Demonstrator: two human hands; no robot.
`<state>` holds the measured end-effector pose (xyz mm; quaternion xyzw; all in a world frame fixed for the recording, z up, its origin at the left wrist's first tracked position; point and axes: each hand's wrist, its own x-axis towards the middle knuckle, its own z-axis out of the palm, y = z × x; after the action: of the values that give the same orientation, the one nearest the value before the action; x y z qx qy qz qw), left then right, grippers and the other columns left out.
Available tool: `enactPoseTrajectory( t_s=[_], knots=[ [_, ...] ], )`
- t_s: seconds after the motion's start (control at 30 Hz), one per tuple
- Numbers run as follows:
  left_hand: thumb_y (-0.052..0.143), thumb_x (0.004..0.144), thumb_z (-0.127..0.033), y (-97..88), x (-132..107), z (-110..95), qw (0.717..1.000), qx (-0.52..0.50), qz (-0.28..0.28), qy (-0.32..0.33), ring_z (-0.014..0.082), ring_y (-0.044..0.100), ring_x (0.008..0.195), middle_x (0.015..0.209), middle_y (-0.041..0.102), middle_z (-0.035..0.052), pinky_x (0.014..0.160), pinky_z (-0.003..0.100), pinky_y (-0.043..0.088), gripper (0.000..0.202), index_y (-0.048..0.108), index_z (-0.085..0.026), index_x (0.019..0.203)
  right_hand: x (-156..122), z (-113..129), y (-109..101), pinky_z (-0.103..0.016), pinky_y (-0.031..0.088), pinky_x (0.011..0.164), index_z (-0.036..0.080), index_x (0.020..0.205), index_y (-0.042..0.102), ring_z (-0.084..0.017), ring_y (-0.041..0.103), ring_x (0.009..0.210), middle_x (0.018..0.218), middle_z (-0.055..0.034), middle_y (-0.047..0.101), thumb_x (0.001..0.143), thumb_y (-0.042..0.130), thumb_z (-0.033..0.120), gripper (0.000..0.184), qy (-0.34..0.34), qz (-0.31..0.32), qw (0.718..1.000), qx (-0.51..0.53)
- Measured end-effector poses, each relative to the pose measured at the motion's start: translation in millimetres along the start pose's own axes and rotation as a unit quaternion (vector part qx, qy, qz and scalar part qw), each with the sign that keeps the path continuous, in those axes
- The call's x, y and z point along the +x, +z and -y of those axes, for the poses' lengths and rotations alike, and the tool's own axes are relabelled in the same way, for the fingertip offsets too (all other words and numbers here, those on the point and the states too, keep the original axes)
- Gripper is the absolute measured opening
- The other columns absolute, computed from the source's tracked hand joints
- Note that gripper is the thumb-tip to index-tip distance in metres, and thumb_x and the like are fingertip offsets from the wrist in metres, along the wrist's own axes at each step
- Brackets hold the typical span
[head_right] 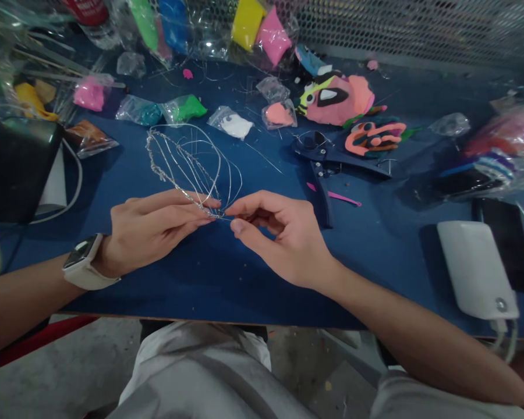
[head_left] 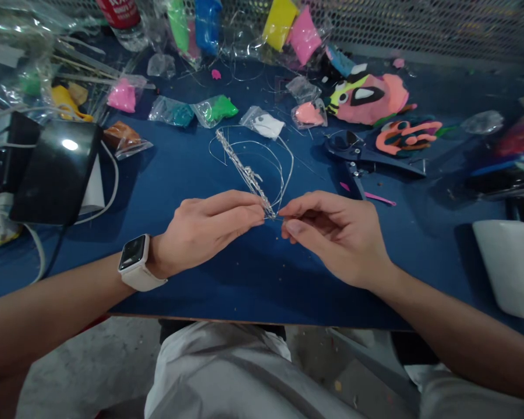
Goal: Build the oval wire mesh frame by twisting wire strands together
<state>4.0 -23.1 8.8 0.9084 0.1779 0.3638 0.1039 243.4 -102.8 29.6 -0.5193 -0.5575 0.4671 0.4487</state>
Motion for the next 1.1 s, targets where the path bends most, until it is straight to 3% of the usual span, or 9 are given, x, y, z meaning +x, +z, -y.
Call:
enactPoseTrajectory(
  t_s=[0.3,0.43,0.5,0.87,1.1],
  knots=[
    [0.066,0.109,-0.020,1.1,1.8,-0.3,1.000,0.027,-0.015,0.002,0.0079,0.083,0.088,0.112,0.086,-0.0006,0.073,0.011,0.063,0.014,0.079,-0.022,0.105,7.9,-3.8,-0.5,-0.021,0.052,0.048,0.018,0.092,0.080,-0.011,0.065,0.056,0.070,-0.0001,0.073,0.088,0.091,0.046,0.030,0.130,0.050,0.980,0.146],
    [0.068,0.107,-0.015,0.4,2.8,0.0,1.000,0.015,0.008,0.008,0.0078,0.082,0.088,0.111,0.086,-0.0002,0.073,0.011,0.062,0.011,0.078,-0.020,0.104,8.7,-5.3,-0.7,-0.019,0.046,0.042,0.016,0.087,0.079,-0.010,0.063,0.052,0.066,0.0005,0.071,0.082,0.096,0.042,0.032,0.181,0.112,0.960,0.180],
    [0.068,0.106,-0.014,0.3,3.0,0.4,1.000,0.012,0.011,0.010,0.0077,0.082,0.091,0.112,0.086,-0.0005,0.077,0.011,0.062,0.012,0.078,-0.021,0.105,8.2,-3.7,-0.9,-0.019,0.045,0.041,0.016,0.086,0.079,-0.010,0.062,0.051,0.064,0.0012,0.070,0.081,0.097,0.042,0.032,0.182,0.109,0.961,0.178],
    [0.060,0.109,-0.014,1.8,3.0,-2.2,1.000,0.002,0.012,0.010,0.0083,0.081,0.090,0.112,0.084,0.0004,0.075,0.015,0.061,0.016,0.073,-0.022,0.107,2.8,5.6,0.1,-0.020,0.049,0.043,0.019,0.087,0.080,-0.009,0.061,0.049,0.063,0.0031,0.069,0.086,0.092,0.038,0.022,0.105,0.059,0.990,0.074],
    [0.062,0.108,-0.014,2.9,4.2,-8.8,0.999,-0.029,0.011,-0.025,0.0103,0.080,0.091,0.112,0.083,0.0025,0.074,0.015,0.060,0.012,0.072,-0.020,0.105,-5.7,8.5,1.9,-0.028,0.059,0.056,0.025,0.087,0.078,-0.014,0.068,0.061,0.075,0.0008,0.077,0.095,0.079,0.025,0.008,-0.051,-0.005,0.993,-0.104]
  ],
)
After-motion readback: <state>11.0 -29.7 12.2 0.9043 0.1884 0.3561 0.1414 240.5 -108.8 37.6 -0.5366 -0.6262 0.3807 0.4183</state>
